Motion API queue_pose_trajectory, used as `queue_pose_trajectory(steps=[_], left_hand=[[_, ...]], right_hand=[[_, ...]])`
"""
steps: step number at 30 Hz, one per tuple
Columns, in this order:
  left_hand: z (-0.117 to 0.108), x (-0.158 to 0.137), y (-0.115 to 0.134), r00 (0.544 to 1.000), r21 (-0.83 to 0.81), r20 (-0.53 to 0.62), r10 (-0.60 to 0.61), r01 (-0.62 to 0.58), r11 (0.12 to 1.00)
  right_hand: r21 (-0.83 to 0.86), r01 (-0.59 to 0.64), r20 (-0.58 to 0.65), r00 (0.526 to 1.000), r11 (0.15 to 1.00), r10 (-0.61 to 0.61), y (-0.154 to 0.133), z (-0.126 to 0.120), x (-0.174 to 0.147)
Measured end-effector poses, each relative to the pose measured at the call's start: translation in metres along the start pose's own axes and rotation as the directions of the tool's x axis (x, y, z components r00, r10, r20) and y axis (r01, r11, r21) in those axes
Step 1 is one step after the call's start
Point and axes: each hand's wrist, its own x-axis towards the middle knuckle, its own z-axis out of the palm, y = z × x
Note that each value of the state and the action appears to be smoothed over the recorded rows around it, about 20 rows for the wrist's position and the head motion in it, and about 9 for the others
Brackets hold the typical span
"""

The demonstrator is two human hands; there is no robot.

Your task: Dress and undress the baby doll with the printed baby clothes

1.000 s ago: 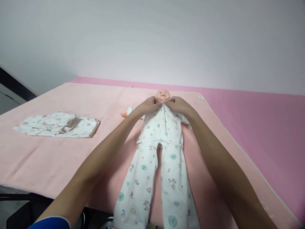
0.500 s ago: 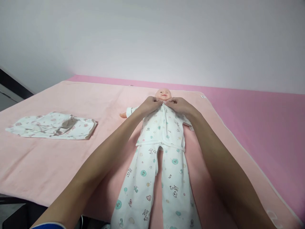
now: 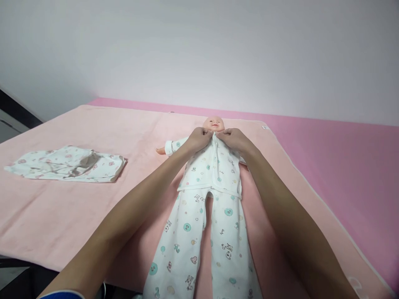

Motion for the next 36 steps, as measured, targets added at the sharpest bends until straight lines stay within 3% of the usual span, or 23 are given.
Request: queue_pose_trajectory(steps=[7, 13, 17, 20, 22, 25, 28, 30, 33, 36], left_hand=[[0.004, -0.005, 0.003, 0.997, 0.096, -0.037, 0.063, -0.059, 0.994], [0.003, -0.010, 0.008, 0.991, 0.124, -0.056, 0.123, -0.115, 0.986], [-0.016, -0.070, 0.008, 0.969, 0.214, -0.086, 0.233, -0.211, 0.954], [-0.030, -0.138, -0.005, 0.921, 0.342, 0.064, 0.384, -0.381, 0.859], [-0.030, -0.170, -0.016, 0.902, 0.407, 0.130, 0.411, -0.426, 0.808], [-0.018, -0.182, -0.027, 0.907, 0.485, 0.088, 0.413, -0.401, 0.777], [-0.006, -0.166, -0.025, 0.894, 0.561, 0.060, 0.444, -0.398, 0.726], [-0.009, -0.153, -0.022, 0.903, 0.554, 0.031, 0.429, -0.373, 0.744], [-0.035, -0.141, -0.028, 0.947, 0.420, -0.157, 0.281, -0.194, 0.887], [-0.080, -0.141, -0.050, 0.937, 0.326, -0.333, 0.104, 0.011, 0.945]], right_hand=[[0.011, -0.002, -0.044, 0.999, 1.000, 0.002, -0.006, 0.006, -0.008], [-0.248, 0.100, -0.157, 0.977, 0.964, -0.142, -0.023, 0.006, -0.021], [-0.392, 0.268, -0.172, 0.919, 0.880, -0.356, -0.017, 0.003, -0.082], [-0.409, 0.469, 0.025, 0.863, 0.783, -0.504, 0.005, 0.002, -0.153], [-0.436, 0.521, 0.086, 0.835, 0.733, -0.543, 0.020, 0.004, -0.187], [-0.493, 0.493, 0.039, 0.836, 0.717, -0.547, 0.031, 0.014, -0.199], [-0.542, 0.499, 0.000, 0.804, 0.676, -0.594, 0.025, 0.021, -0.181], [-0.555, 0.522, 0.007, 0.782, 0.648, -0.623, 0.017, 0.020, -0.169], [-0.488, 0.494, -0.043, 0.810, 0.720, -0.585, 0.015, 0.003, -0.162], [-0.394, 0.271, -0.277, 0.876, 0.878, -0.394, 0.042, -0.030, -0.167]])
